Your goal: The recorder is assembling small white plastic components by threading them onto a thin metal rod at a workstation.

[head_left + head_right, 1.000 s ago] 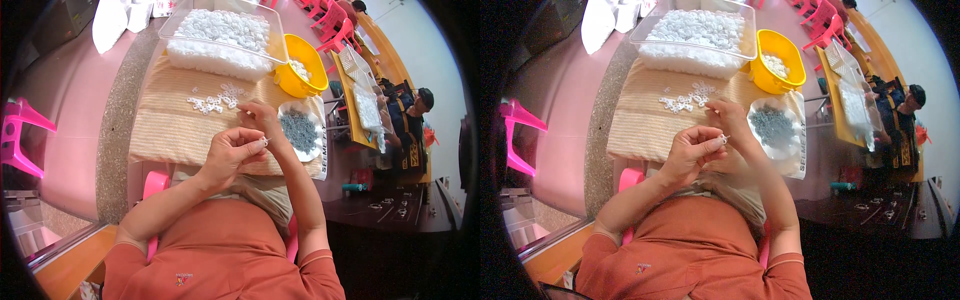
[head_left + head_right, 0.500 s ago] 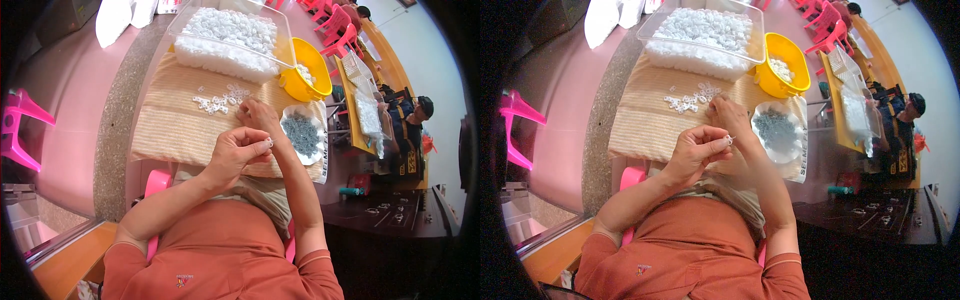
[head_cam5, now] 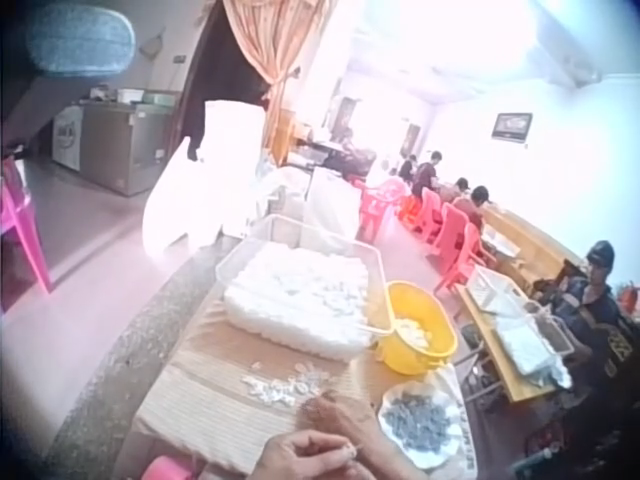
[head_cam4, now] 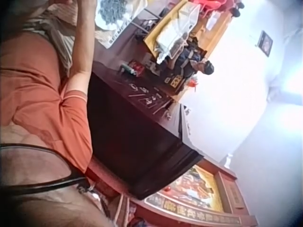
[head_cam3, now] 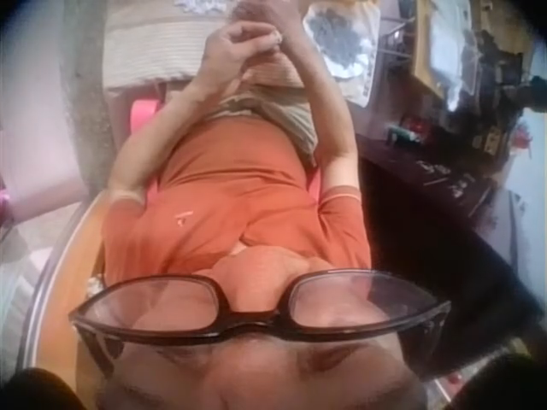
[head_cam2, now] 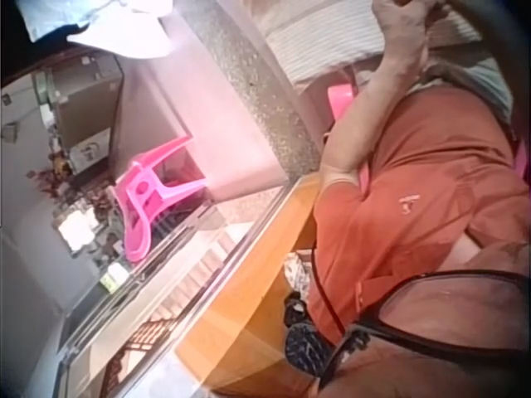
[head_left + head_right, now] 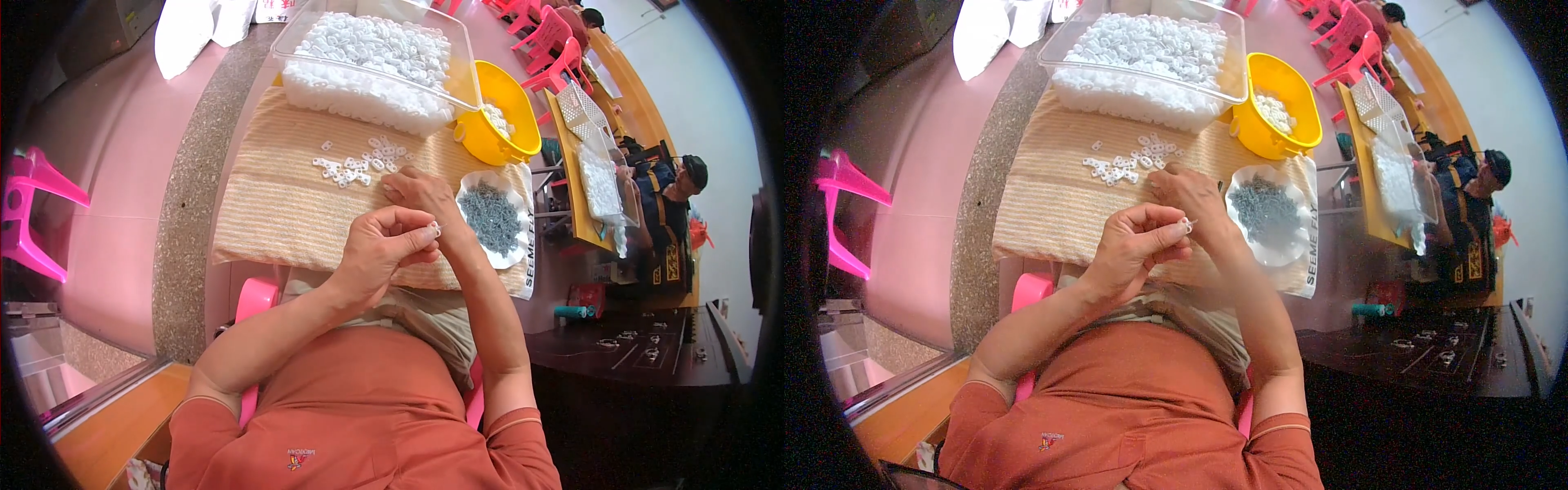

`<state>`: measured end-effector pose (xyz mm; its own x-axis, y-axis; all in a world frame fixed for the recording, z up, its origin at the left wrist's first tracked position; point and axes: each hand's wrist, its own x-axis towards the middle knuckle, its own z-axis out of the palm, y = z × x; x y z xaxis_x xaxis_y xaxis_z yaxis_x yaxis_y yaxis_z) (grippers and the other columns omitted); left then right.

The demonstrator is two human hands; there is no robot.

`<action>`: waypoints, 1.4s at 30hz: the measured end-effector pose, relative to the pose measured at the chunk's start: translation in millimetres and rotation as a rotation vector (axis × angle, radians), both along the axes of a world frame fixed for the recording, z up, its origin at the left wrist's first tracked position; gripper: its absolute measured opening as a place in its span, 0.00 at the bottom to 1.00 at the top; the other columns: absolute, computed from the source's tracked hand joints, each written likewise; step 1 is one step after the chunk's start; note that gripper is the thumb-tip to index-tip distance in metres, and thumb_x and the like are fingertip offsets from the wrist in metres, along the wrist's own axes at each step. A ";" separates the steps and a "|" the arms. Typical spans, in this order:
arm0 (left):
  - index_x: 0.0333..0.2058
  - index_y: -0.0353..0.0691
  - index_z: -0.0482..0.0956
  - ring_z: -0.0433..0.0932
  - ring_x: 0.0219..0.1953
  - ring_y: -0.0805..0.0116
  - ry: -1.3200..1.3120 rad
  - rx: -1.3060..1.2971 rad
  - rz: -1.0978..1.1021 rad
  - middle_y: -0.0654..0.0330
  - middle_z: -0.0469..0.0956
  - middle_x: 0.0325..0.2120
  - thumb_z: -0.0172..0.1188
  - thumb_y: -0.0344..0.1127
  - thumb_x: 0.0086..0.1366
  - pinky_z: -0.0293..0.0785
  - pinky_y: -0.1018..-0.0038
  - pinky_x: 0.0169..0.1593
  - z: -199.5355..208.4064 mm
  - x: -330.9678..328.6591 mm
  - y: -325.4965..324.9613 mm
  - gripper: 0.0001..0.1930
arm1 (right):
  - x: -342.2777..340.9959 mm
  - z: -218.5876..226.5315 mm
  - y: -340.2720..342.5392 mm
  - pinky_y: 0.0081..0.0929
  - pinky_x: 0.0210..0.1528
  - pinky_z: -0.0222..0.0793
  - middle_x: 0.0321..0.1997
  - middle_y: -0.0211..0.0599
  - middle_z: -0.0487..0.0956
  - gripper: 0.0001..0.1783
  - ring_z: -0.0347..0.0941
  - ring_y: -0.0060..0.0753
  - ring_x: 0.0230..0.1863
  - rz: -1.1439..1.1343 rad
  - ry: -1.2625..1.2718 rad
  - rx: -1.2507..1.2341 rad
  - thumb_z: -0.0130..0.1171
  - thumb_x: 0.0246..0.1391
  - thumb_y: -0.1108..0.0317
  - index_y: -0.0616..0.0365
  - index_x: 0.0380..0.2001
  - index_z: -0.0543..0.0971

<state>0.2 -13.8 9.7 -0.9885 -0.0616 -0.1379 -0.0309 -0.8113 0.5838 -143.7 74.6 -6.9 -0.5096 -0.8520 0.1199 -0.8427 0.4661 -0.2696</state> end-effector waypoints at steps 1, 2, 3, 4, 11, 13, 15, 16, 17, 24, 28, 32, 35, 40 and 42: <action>0.39 0.36 0.78 0.80 0.32 0.74 0.000 0.001 0.000 0.60 0.80 0.31 0.60 0.26 0.61 0.81 0.76 0.39 -0.7 0.0 -0.4 0.07 | 1.6 2.5 -0.2 0.43 0.37 0.69 0.32 0.43 0.75 0.10 0.75 0.52 0.36 0.015 -0.011 0.004 0.56 0.47 0.67 0.53 0.35 0.76; 0.39 0.36 0.78 0.80 0.32 0.74 -0.003 0.002 0.001 0.60 0.80 0.31 0.60 0.26 0.61 0.81 0.76 0.39 -0.9 -0.3 -1.0 0.07 | 2.1 4.8 -0.3 0.43 0.37 0.69 0.32 0.43 0.75 0.10 0.75 0.52 0.36 0.016 -0.014 0.005 0.56 0.47 0.67 0.53 0.35 0.76; 0.39 0.36 0.78 0.80 0.32 0.73 -0.005 0.000 0.008 0.60 0.80 0.31 0.60 0.26 0.61 0.81 0.76 0.39 -0.6 -0.9 -1.0 0.07 | 2.1 7.3 1.1 0.43 0.37 0.69 0.32 0.43 0.75 0.10 0.75 0.52 0.36 0.043 -0.038 -0.010 0.55 0.46 0.67 0.53 0.35 0.76; 0.39 0.36 0.78 0.80 0.32 0.73 -0.009 -0.003 0.015 0.60 0.80 0.31 0.60 0.26 0.61 0.81 0.76 0.39 -0.3 -1.5 -1.1 0.07 | 1.8 9.7 2.6 0.43 0.38 0.69 0.33 0.44 0.75 0.11 0.75 0.52 0.37 0.070 -0.064 -0.025 0.55 0.46 0.67 0.54 0.35 0.76; 0.39 0.35 0.78 0.80 0.32 0.72 -0.064 0.010 0.021 0.60 0.80 0.31 0.60 0.26 0.61 0.81 0.76 0.39 0.1 -3.6 -8.4 0.07 | 0.1 23.4 11.3 0.43 0.40 0.69 0.34 0.46 0.76 0.13 0.74 0.55 0.38 0.096 -0.207 0.024 0.58 0.44 0.69 0.58 0.37 0.77; 0.39 0.35 0.78 0.80 0.31 0.72 -0.100 -0.001 0.056 0.60 0.80 0.31 0.60 0.26 0.61 0.81 0.76 0.39 -3.1 -6.1 -10.7 0.07 | 2.0 19.7 17.3 0.37 0.39 0.70 0.33 0.46 0.76 0.16 0.75 0.49 0.36 0.027 -0.288 -0.126 0.60 0.44 0.72 0.61 0.40 0.77; 0.39 0.34 0.78 0.80 0.32 0.72 -0.114 0.003 0.070 0.60 0.80 0.31 0.60 0.26 0.61 0.81 0.76 0.39 -5.5 -8.2 -13.7 0.07 | 5.4 17.0 25.0 0.32 0.37 0.69 0.31 0.44 0.76 0.17 0.74 0.41 0.34 -0.039 -0.425 -0.181 0.61 0.46 0.73 0.62 0.42 0.77; 0.39 0.34 0.78 0.80 0.32 0.72 -0.122 0.006 0.085 0.60 0.80 0.31 0.60 0.25 0.61 0.81 0.76 0.39 -6.6 -9.1 -15.1 0.07 | 6.7 15.8 28.9 0.27 0.36 0.69 0.30 0.42 0.76 0.18 0.73 0.33 0.32 -0.107 -0.556 -0.237 0.62 0.47 0.75 0.63 0.44 0.76; 0.39 0.34 0.78 0.80 0.32 0.72 -0.129 0.008 0.083 0.60 0.80 0.31 0.60 0.25 0.61 0.81 0.76 0.39 -7.8 -10.0 -16.4 0.07 | 6.7 14.4 32.4 0.27 0.36 0.69 0.30 0.42 0.76 0.18 0.73 0.33 0.32 -0.109 -0.563 -0.235 0.62 0.47 0.75 0.63 0.44 0.76; 0.39 0.33 0.77 0.80 0.32 0.71 -0.176 0.020 0.112 0.59 0.79 0.31 0.60 0.25 0.61 0.82 0.74 0.39 -13.4 -14.7 -19.9 0.08 | 13.5 4.9 51.1 0.17 0.38 0.72 0.34 0.31 0.77 0.16 0.73 0.18 0.36 -0.197 -0.916 -0.450 0.60 0.54 0.77 0.68 0.47 0.75; 0.39 0.33 0.77 0.79 0.33 0.72 -0.205 -0.002 0.116 0.58 0.79 0.31 0.60 0.24 0.61 0.82 0.74 0.38 -16.0 -16.1 -20.2 0.08 | 16.1 6.1 56.9 0.17 0.37 0.73 0.34 0.31 0.78 0.17 0.74 0.18 0.34 -0.210 -0.962 -0.497 0.60 0.54 0.77 0.68 0.47 0.75; 0.39 0.34 0.77 0.80 0.33 0.72 -0.226 -0.023 0.111 0.58 0.79 0.31 0.60 0.24 0.61 0.81 0.75 0.39 -19.1 -17.2 -19.9 0.08 | 21.8 10.0 57.4 0.17 0.37 0.73 0.34 0.32 0.78 0.17 0.75 0.19 0.33 -0.214 -1.037 -0.566 0.61 0.54 0.77 0.67 0.48 0.74; 0.39 0.34 0.77 0.80 0.32 0.71 -0.235 -0.025 0.084 0.58 0.79 0.31 0.60 0.24 0.60 0.81 0.75 0.39 -18.6 -16.9 -19.4 0.08 | 25.4 14.6 56.8 0.17 0.36 0.73 0.34 0.33 0.78 0.18 0.75 0.20 0.34 -0.237 -1.130 -0.632 0.61 0.53 0.77 0.67 0.48 0.74; 0.39 0.34 0.77 0.80 0.31 0.71 -0.260 -0.049 0.043 0.59 0.79 0.30 0.60 0.25 0.60 0.81 0.76 0.39 -19.5 -17.4 -18.7 0.08 | 26.8 13.4 59.5 0.19 0.39 0.74 0.36 0.33 0.79 0.16 0.75 0.20 0.36 -0.252 -1.168 -0.651 0.60 0.53 0.78 0.67 0.46 0.75; 0.39 0.34 0.78 0.80 0.31 0.72 -0.263 -0.042 0.045 0.59 0.79 0.30 0.60 0.25 0.60 0.81 0.76 0.38 -20.3 -17.8 -17.8 0.07 | 26.6 11.9 60.7 0.21 0.40 0.75 0.36 0.35 0.79 0.17 0.76 0.22 0.36 -0.256 -1.149 -0.637 0.60 0.53 0.78 0.69 0.47 0.74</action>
<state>-17.7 -31.5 -10.6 -0.9153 -0.1158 -0.3858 -0.1501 -0.7906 0.5936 -117.1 135.3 5.0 -0.7242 -0.6745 -0.1434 0.0987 0.1044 -0.9896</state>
